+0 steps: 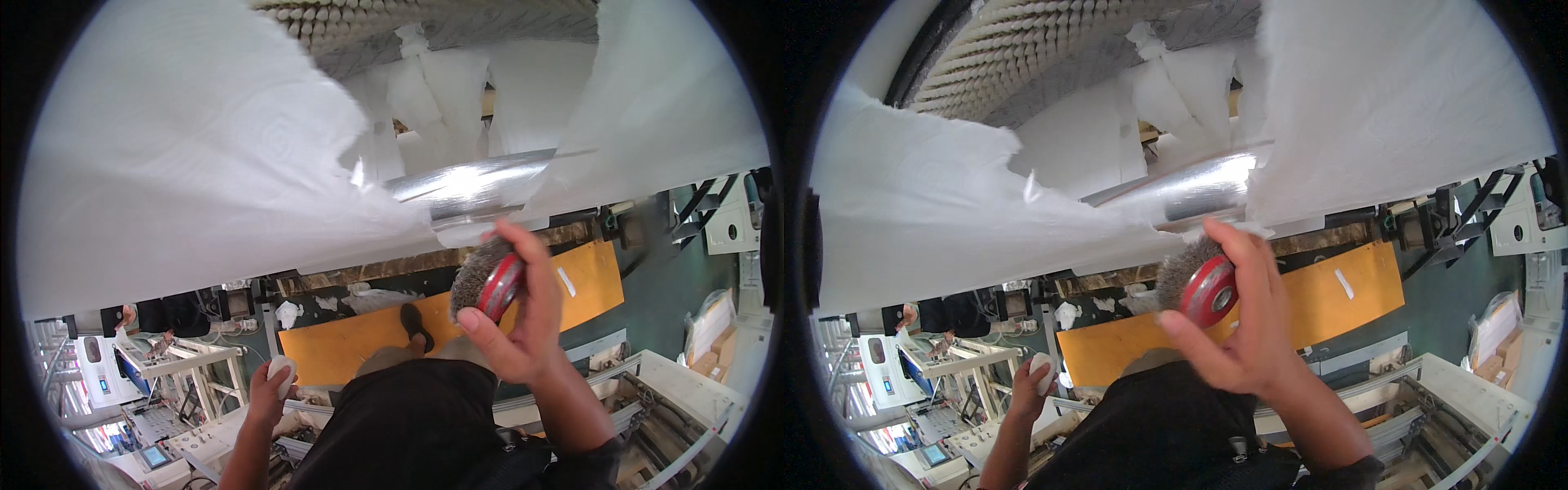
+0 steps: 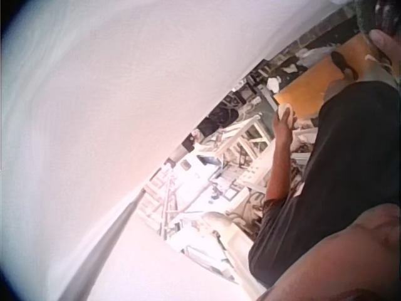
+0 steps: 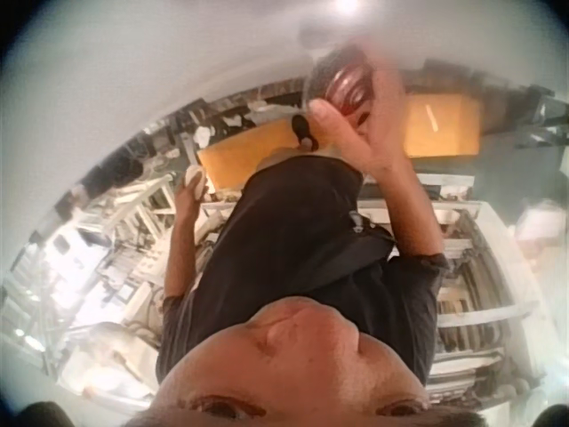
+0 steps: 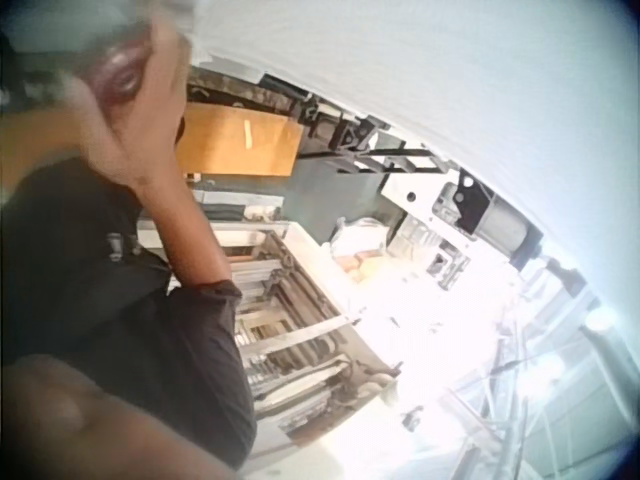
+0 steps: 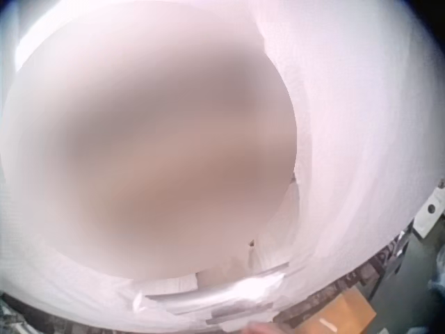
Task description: The person wipes the internal rollers and components of an industrial paper or textile machine using a cloth and a round brush.
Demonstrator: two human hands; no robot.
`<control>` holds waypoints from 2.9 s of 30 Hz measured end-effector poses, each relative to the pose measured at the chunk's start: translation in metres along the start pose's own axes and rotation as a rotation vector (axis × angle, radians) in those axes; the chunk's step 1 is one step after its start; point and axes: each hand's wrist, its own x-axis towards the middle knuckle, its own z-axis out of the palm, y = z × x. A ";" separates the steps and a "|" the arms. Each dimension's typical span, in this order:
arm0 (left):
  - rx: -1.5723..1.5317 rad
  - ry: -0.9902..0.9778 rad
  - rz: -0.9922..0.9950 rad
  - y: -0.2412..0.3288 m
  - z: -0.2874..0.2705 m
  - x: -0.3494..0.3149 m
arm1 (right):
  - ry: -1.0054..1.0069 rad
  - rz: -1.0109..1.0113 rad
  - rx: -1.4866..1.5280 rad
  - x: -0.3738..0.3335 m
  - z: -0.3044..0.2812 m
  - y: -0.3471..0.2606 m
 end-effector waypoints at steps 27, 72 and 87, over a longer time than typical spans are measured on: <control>0.019 0.068 -0.057 0.006 -0.006 0.022 | 0.793 -0.081 0.441 0.232 0.060 0.030; 0.024 -0.046 -0.063 0.011 0.010 0.042 | 0.500 -0.133 -0.249 0.223 0.073 0.066; -0.003 0.036 -0.011 -0.012 -0.012 0.052 | 0.384 -0.410 -0.486 0.213 0.077 0.069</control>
